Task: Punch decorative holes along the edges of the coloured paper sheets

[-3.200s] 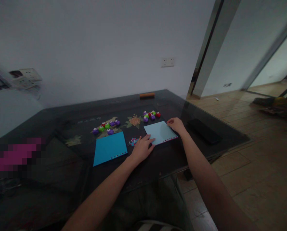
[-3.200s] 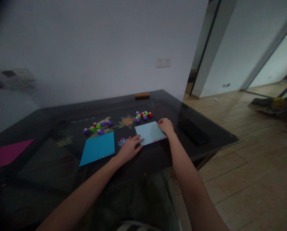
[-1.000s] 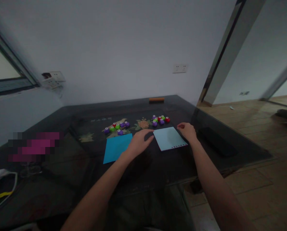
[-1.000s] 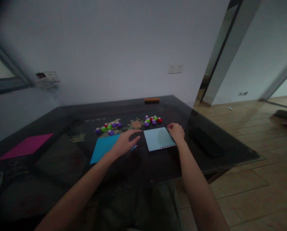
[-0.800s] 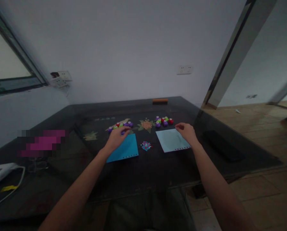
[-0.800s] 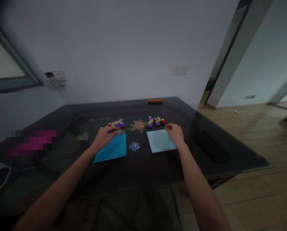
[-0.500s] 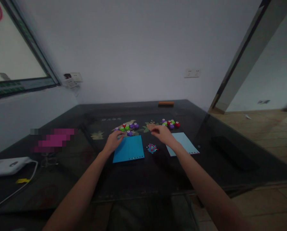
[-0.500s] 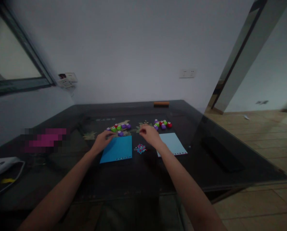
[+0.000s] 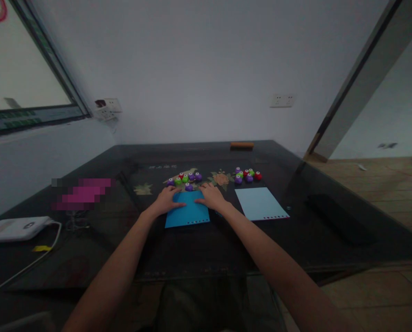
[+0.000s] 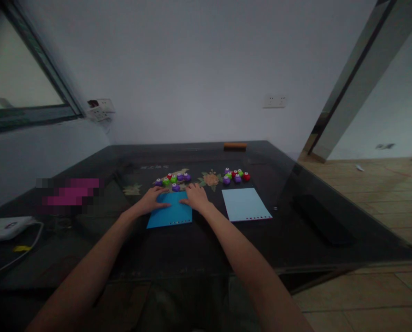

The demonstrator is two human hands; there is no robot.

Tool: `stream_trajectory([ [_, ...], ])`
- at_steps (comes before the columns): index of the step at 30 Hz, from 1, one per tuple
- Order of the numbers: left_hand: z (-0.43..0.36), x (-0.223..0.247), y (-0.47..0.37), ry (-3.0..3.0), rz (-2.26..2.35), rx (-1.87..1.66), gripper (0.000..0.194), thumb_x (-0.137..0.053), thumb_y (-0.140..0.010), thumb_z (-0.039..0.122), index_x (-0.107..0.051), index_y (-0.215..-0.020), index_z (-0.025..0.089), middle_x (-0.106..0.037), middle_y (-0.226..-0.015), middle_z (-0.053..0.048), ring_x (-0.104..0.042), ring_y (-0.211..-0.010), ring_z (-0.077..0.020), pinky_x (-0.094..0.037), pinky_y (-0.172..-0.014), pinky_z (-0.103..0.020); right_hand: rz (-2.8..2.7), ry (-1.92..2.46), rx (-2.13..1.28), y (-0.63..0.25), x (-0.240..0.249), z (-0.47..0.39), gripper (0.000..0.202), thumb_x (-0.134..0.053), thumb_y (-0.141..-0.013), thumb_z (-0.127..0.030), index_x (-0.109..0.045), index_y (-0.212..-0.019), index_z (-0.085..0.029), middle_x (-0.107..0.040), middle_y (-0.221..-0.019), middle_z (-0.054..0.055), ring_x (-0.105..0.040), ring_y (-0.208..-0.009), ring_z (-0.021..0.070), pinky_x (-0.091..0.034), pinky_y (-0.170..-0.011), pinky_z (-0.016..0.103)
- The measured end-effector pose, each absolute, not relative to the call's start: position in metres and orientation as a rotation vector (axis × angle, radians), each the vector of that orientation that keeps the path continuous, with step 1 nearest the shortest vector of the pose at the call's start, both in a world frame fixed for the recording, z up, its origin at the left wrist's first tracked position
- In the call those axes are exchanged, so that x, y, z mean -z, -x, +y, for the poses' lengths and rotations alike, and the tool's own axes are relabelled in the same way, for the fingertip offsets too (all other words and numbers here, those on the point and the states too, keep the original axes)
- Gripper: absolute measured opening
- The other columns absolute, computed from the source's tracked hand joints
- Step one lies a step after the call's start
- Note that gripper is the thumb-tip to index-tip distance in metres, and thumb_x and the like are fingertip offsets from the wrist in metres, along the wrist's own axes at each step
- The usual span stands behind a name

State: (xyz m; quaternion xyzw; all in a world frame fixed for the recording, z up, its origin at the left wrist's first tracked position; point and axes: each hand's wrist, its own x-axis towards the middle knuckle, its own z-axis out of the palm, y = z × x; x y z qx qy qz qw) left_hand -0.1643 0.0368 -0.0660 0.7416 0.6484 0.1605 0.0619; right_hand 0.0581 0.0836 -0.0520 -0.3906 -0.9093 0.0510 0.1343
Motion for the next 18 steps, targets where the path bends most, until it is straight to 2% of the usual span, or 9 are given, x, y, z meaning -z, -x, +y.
stream_trajectory([
  [10, 0.036, 0.068, 0.165, -2.227, 1.982, -0.513, 0.066, -0.063, -0.062, 0.060, -0.058, -0.116, 0.022, -0.051, -0.110, -0.011, -0.048, -0.102, -0.0292, -0.039, -0.089, -0.042, -2.635, 1.177, -0.264, -0.057, 0.050, 0.085, 0.050, -0.060, -0.076, -0.046, -0.055, -0.115, -0.016, -0.046, -0.123, 0.017, -0.042, -0.112, 0.0322, -0.038, -0.086, 0.046],
  [18, 0.031, 0.058, 0.159, -2.240, 1.973, -0.501, 0.061, -0.066, -0.063, 0.052, -0.057, -0.114, 0.020, -0.049, -0.112, -0.011, -0.047, -0.105, -0.0286, -0.038, -0.091, -0.041, -2.591, 1.164, -0.277, -0.056, 0.055, 0.088, 0.048, -0.065, -0.072, -0.044, -0.056, -0.110, -0.016, -0.048, -0.117, 0.014, -0.044, -0.110, 0.0286, -0.038, -0.086, 0.040],
])
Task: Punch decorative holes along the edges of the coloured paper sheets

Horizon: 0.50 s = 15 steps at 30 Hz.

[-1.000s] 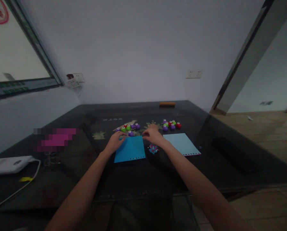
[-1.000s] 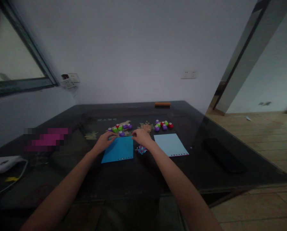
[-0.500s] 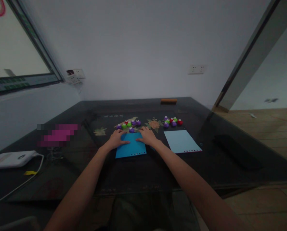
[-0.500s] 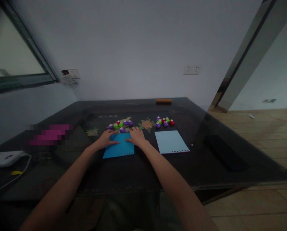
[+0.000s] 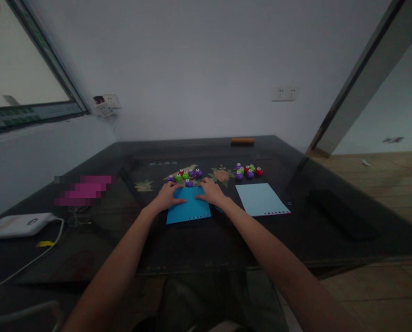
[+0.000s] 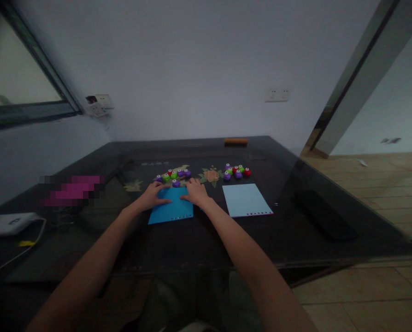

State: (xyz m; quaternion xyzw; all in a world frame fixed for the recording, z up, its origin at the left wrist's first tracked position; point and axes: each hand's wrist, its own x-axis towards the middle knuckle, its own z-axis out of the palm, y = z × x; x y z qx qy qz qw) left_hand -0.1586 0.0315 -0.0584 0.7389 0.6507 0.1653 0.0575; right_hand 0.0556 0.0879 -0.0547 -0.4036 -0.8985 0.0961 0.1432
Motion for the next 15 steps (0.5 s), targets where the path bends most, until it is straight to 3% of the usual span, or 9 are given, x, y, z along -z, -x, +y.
stream_trajectory([
  [10, 0.028, 0.047, 0.151, -2.296, 1.888, -0.601, 0.055, -0.071, -0.061, 0.039, -0.055, -0.109, 0.021, -0.053, -0.113, -0.009, -0.046, -0.109, -0.0282, -0.036, -0.094, -0.041, -2.549, 1.128, -0.306, -0.055, 0.057, 0.087, 0.056, -0.067, -0.071, -0.041, -0.049, -0.118, -0.016, -0.051, -0.119, 0.014, -0.044, -0.113, 0.0293, -0.039, -0.086, 0.040],
  [15, 0.028, 0.044, 0.152, -2.324, 1.830, -0.657, 0.042, -0.066, -0.068, 0.029, -0.055, -0.108, 0.021, -0.058, -0.113, -0.006, -0.051, -0.107, -0.0249, -0.038, -0.093, -0.038, -2.557, 1.106, -0.293, -0.056, 0.055, 0.085, 0.052, -0.066, -0.072, -0.040, -0.052, -0.117, -0.017, -0.050, -0.118, 0.014, -0.045, -0.111, 0.0280, -0.038, -0.087, 0.039],
])
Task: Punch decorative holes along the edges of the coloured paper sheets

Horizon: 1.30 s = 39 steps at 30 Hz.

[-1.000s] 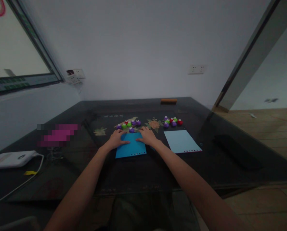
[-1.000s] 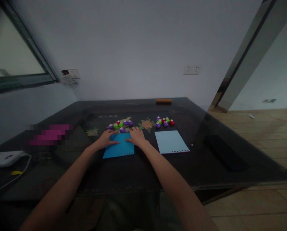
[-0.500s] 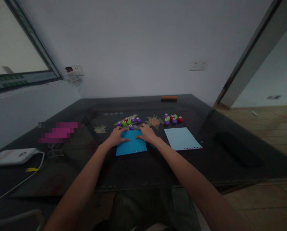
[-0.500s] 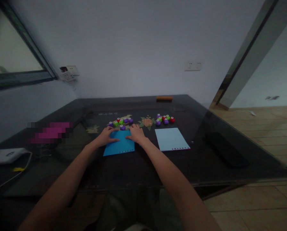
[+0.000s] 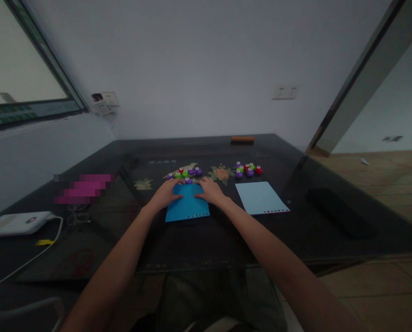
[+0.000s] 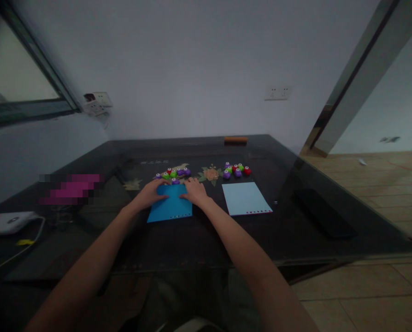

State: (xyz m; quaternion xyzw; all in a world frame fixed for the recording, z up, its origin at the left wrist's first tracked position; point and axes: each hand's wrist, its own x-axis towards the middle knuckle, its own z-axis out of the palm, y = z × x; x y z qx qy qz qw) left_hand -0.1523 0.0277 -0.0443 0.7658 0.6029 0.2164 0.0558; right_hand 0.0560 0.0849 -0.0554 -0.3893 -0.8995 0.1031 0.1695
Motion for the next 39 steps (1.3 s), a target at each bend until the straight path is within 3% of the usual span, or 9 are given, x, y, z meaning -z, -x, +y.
stream_trajectory([
  [7, 0.027, 0.041, 0.157, -2.151, 1.984, -0.825, 0.038, -0.060, -0.071, 0.025, -0.056, -0.109, 0.021, -0.064, -0.103, -0.005, -0.060, -0.090, -0.0216, -0.045, -0.080, -0.034, -2.473, 1.122, -0.300, -0.056, 0.055, 0.083, 0.053, -0.071, -0.066, -0.038, -0.050, -0.110, -0.015, -0.053, -0.112, 0.012, -0.048, -0.105, 0.0269, -0.040, -0.083, 0.037],
  [15, 0.030, 0.034, 0.162, -2.040, 1.960, -0.967, 0.026, -0.062, -0.069, 0.034, -0.066, -0.089, 0.018, -0.067, -0.084, -0.004, -0.058, -0.072, -0.0191, -0.044, -0.068, -0.030, -2.345, 1.091, -0.418, -0.056, 0.053, 0.080, 0.049, -0.072, -0.065, -0.026, -0.049, -0.107, -0.017, -0.056, -0.108, 0.010, -0.051, -0.102, 0.0250, -0.042, -0.081, 0.036],
  [21, 0.030, 0.026, 0.164, -1.648, 1.800, -1.248, 0.037, -0.066, -0.062, 0.041, -0.065, -0.088, 0.015, -0.067, -0.077, -0.005, -0.060, -0.069, -0.0195, -0.046, -0.060, -0.028, -1.983, 1.054, -0.988, -0.067, 0.050, 0.095, 0.060, -0.071, -0.067, -0.025, -0.045, -0.120, -0.018, -0.059, -0.105, 0.009, -0.058, -0.087, 0.0183, -0.046, -0.072, 0.030],
  [25, 0.026, 0.020, 0.162, -1.478, 1.741, -1.412, 0.038, -0.069, -0.060, 0.043, -0.065, -0.086, 0.016, -0.066, -0.074, -0.003, -0.059, -0.068, -0.0186, -0.045, -0.059, -0.027, -2.056, 0.823, -1.511, -0.080, 0.043, 0.100, 0.038, -0.064, -0.074, -0.038, -0.060, -0.103, -0.014, -0.066, -0.093, 0.008, -0.060, -0.072, 0.0142, -0.047, -0.065, 0.027],
  [28, 0.022, 0.019, 0.160, -1.412, 1.697, -1.523, 0.039, -0.069, -0.061, 0.044, -0.064, -0.086, 0.015, -0.064, -0.072, -0.002, -0.057, -0.064, -0.0162, -0.044, -0.058, -0.025, -2.162, 0.699, -1.675, -0.086, 0.039, 0.098, 0.033, -0.066, -0.072, -0.043, -0.066, -0.086, -0.013, -0.067, -0.081, 0.006, -0.059, -0.065, 0.0123, -0.047, -0.062, 0.025],
  [32, 0.020, 0.017, 0.156, -1.379, 1.637, -1.591, 0.036, -0.068, -0.063, 0.044, -0.063, -0.081, 0.014, -0.062, -0.071, -0.002, -0.055, -0.063, -0.0145, -0.043, -0.057, -0.024, -2.223, 0.671, -1.583, -0.086, 0.035, 0.094, 0.029, -0.066, -0.071, -0.042, -0.064, -0.069, -0.013, -0.063, -0.065, 0.002, -0.054, -0.057, 0.0097, -0.042, -0.057, 0.023],
  [39, 0.022, 0.019, 0.151, -1.349, 1.530, -1.623, 0.043, -0.067, -0.064, 0.046, -0.062, -0.092, 0.013, -0.066, -0.083, -0.006, -0.059, -0.071, -0.0172, -0.048, -0.062, -0.027, -2.178, 0.755, -1.276, -0.090, 0.029, 0.099, 0.027, -0.062, -0.073, -0.040, -0.062, -0.065, -0.014, -0.055, -0.059, -0.001, -0.043, -0.052, 0.0081, -0.033, -0.053, 0.023],
])
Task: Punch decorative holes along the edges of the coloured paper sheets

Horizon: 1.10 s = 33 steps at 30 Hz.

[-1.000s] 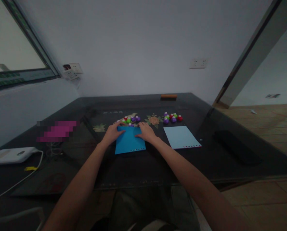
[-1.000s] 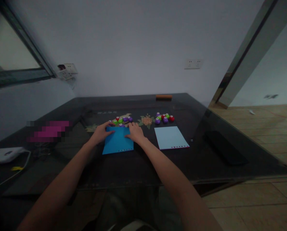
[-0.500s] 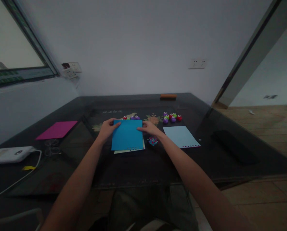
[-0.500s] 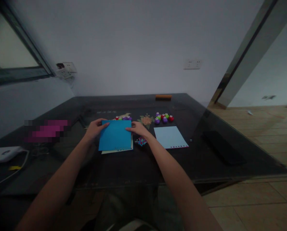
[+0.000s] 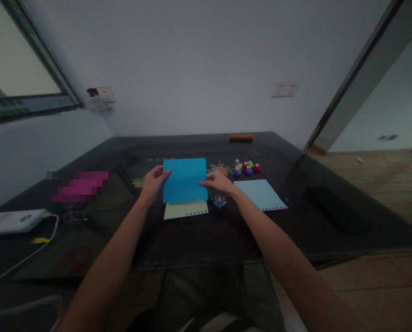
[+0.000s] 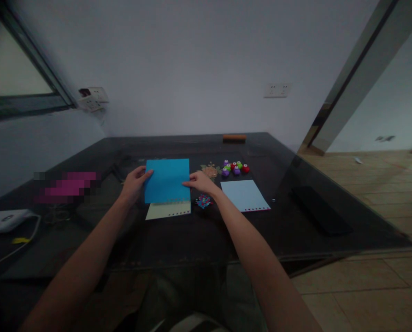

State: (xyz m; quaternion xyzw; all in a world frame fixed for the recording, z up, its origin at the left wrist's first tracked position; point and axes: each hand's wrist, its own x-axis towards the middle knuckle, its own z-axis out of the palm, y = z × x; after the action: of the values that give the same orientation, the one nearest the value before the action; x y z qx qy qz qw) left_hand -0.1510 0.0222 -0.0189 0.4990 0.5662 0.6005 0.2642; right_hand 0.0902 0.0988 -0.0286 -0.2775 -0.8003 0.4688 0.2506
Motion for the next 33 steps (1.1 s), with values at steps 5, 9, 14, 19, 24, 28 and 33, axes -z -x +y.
stream_trajectory([
  [5, 0.021, 0.023, 0.147, -1.429, 1.511, -1.470, 0.039, -0.067, -0.066, 0.047, -0.065, -0.087, 0.014, -0.068, -0.082, -0.006, -0.061, -0.069, -0.0182, -0.050, -0.065, -0.030, -2.062, 0.739, -1.297, -0.097, 0.021, 0.102, 0.028, -0.062, -0.071, -0.041, -0.060, -0.066, -0.014, -0.056, -0.062, 0.000, -0.044, -0.054, 0.0085, -0.034, -0.054, 0.023],
  [9, 0.019, 0.025, 0.141, -1.460, 1.525, -1.381, 0.039, -0.067, -0.066, 0.048, -0.067, -0.087, 0.015, -0.070, -0.084, -0.007, -0.063, -0.073, -0.0200, -0.051, -0.070, -0.033, -2.008, 0.776, -1.275, -0.102, 0.013, 0.100, 0.029, -0.062, -0.071, -0.043, -0.057, -0.065, -0.015, -0.055, -0.059, 0.000, -0.045, -0.055, 0.0096, -0.035, -0.054, 0.023],
  [14, 0.020, 0.028, 0.137, -1.467, 1.528, -1.373, 0.040, -0.067, -0.064, 0.051, -0.066, -0.082, 0.015, -0.070, -0.078, -0.007, -0.063, -0.067, -0.0191, -0.051, -0.064, -0.031, -1.988, 0.805, -1.232, -0.105, 0.009, 0.099, 0.031, -0.063, -0.071, -0.044, -0.053, -0.060, -0.017, -0.052, -0.055, -0.001, -0.043, -0.053, 0.0092, -0.034, -0.051, 0.023],
  [19, 0.018, 0.026, 0.134, -1.504, 1.549, -1.419, 0.040, -0.065, -0.067, 0.051, -0.066, -0.085, 0.015, -0.069, -0.073, -0.005, -0.060, -0.061, -0.0166, -0.049, -0.058, -0.028, -1.998, 0.827, -1.253, -0.104, 0.011, 0.100, 0.032, -0.065, -0.068, -0.044, -0.053, -0.060, -0.016, -0.052, -0.054, -0.002, -0.041, -0.049, 0.0081, -0.032, -0.049, 0.022],
  [24, 0.016, 0.026, 0.129, -1.509, 1.595, -1.453, 0.033, -0.065, -0.068, 0.047, -0.066, -0.075, 0.015, -0.063, -0.061, -0.002, -0.057, -0.057, -0.0164, -0.044, -0.050, -0.026, -1.999, 0.826, -1.300, -0.103, 0.019, 0.105, 0.031, -0.068, -0.065, -0.045, -0.059, -0.066, -0.015, -0.060, -0.062, 0.001, -0.047, -0.054, 0.0100, -0.035, -0.050, 0.023],
  [28, 0.016, 0.027, 0.127, -1.512, 1.584, -1.470, 0.030, -0.065, -0.068, 0.046, -0.065, -0.071, 0.016, -0.061, -0.059, -0.003, -0.056, -0.058, -0.0174, -0.042, -0.049, -0.026, -1.991, 0.851, -1.329, -0.103, 0.024, 0.109, 0.029, -0.071, -0.064, -0.042, -0.065, -0.075, -0.016, -0.065, -0.072, 0.005, -0.054, -0.064, 0.0141, -0.042, -0.056, 0.025],
  [33, 0.019, 0.024, 0.134, -1.547, 1.548, -1.552, 0.032, -0.059, -0.074, 0.047, -0.064, -0.069, 0.016, -0.060, -0.060, -0.003, -0.054, -0.054, -0.0142, -0.041, -0.051, -0.025, -2.001, 0.917, -1.278, -0.103, 0.028, 0.113, 0.027, -0.072, -0.064, -0.040, -0.066, -0.075, -0.017, -0.066, -0.070, 0.004, -0.056, -0.067, 0.0154, -0.043, -0.058, 0.025],
])
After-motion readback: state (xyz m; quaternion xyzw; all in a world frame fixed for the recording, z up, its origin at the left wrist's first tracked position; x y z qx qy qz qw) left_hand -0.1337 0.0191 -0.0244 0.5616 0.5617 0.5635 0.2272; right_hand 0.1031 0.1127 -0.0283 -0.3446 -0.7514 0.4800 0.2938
